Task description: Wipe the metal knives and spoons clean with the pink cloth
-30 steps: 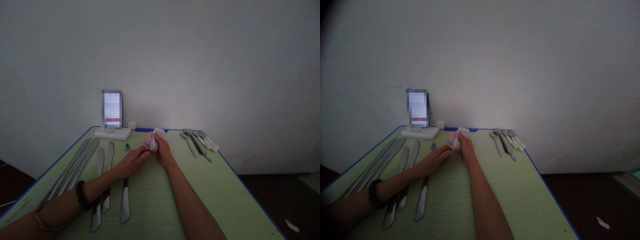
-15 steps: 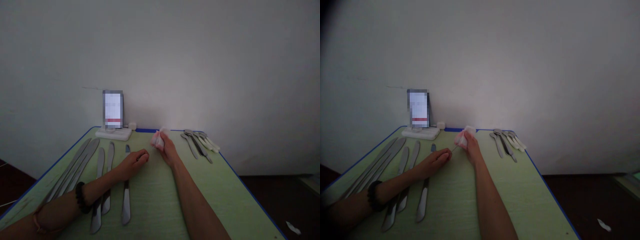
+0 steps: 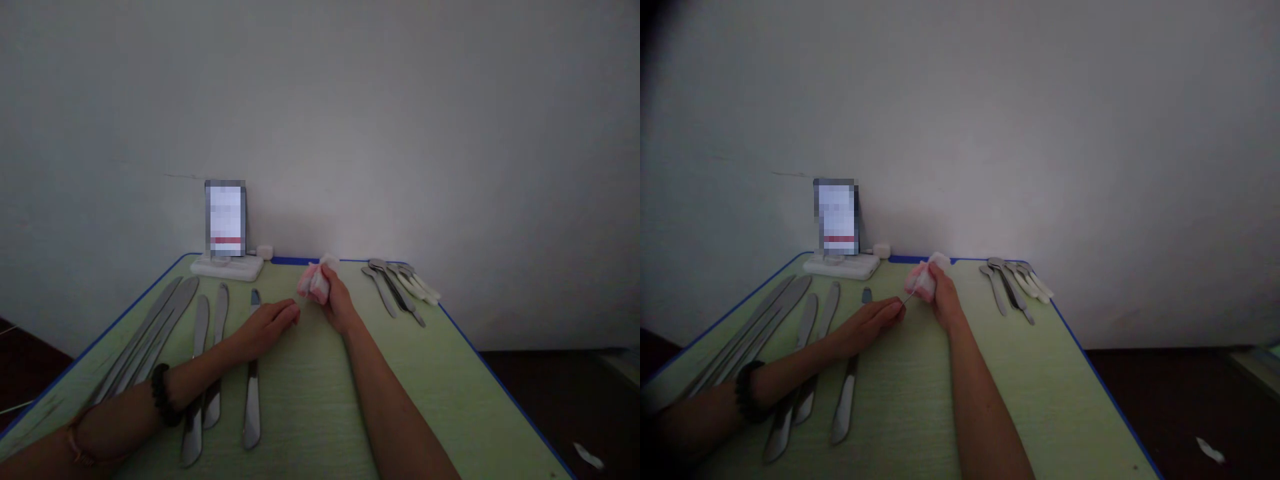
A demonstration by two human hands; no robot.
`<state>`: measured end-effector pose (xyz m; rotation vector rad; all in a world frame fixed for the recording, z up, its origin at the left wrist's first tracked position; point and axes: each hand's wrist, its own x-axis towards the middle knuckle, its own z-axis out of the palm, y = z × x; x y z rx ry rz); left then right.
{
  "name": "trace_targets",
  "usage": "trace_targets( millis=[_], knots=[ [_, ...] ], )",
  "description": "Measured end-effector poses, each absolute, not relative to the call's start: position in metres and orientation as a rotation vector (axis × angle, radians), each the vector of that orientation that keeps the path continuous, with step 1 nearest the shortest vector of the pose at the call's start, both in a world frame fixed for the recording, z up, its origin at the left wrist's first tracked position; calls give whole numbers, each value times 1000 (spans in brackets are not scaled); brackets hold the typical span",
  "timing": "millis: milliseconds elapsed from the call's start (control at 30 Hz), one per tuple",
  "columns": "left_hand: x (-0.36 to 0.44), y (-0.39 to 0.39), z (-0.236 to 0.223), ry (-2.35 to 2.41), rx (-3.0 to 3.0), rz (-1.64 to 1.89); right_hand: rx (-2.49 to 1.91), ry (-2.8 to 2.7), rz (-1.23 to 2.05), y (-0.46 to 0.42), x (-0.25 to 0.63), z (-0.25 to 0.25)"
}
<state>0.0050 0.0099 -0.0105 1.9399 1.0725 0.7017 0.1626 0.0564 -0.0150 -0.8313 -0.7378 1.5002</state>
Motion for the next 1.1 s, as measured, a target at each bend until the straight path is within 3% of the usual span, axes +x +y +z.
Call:
trace_targets(
  millis=[267, 667, 933, 1100],
  knots=[
    [4, 9, -10, 1092, 1965, 710, -876, -992, 1549, 55, 165, -21],
    [6, 8, -5, 1113, 1867, 779, -689, -871, 1518, 57, 163, -18],
    [5, 10, -6, 1145, 1944, 767, -822, -1173, 1530, 54, 166, -18],
    [5, 9, -5, 1119, 1955, 744, -869, -1069, 1471, 59, 164, -24]
  ],
)
